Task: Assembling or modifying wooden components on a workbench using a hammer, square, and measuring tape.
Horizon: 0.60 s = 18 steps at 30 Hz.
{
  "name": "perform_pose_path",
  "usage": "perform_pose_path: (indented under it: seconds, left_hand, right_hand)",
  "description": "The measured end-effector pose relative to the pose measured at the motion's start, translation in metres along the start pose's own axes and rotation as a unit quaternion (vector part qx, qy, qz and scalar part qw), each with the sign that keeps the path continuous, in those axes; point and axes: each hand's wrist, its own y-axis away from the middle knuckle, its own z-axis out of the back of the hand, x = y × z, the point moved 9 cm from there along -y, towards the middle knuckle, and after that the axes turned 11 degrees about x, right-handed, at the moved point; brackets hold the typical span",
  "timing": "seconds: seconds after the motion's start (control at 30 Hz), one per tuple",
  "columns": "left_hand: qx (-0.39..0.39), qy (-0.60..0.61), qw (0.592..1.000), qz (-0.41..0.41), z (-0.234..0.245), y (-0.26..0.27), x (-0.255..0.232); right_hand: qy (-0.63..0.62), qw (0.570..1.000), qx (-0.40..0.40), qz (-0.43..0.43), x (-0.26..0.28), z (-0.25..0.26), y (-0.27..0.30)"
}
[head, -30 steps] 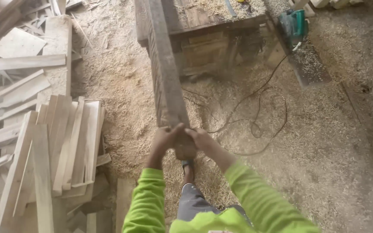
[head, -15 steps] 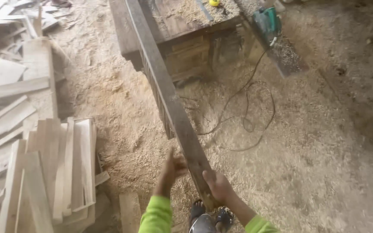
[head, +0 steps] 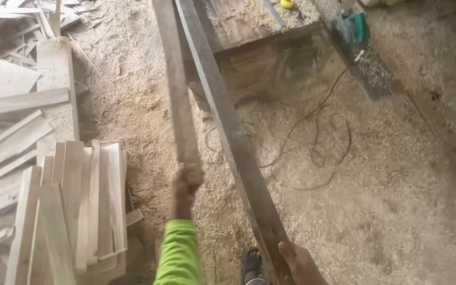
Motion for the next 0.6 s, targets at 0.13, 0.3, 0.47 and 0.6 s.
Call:
perform_pose_path:
  seconds: [0.13,0.3,0.47,0.6]
  left_hand:
    - [-0.169,-0.052,0.978,0.114,-0.005,0.029,-0.070]
    - [-0.135,-0.065,0.980,0.131,-0.017,0.048,-0.031]
    - [-0.160,-0.032,0.974,0.156,-0.008,0.064,0.016]
    - [-0.171,-0.031,0.970,0.170,0.003,0.058,0.032]
  right_hand:
    - [0.136,0.987,-0.080,-0.023,-0.050,0.014,-0.019]
    - [0.140,0.987,-0.069,-0.035,-0.084,0.012,-0.017]
    - [0.169,0.975,-0.114,-0.091,-0.094,0.015,0.045]
    - [-0.050,0.998,-0.038,-0.014,-0.195,0.080,0.019]
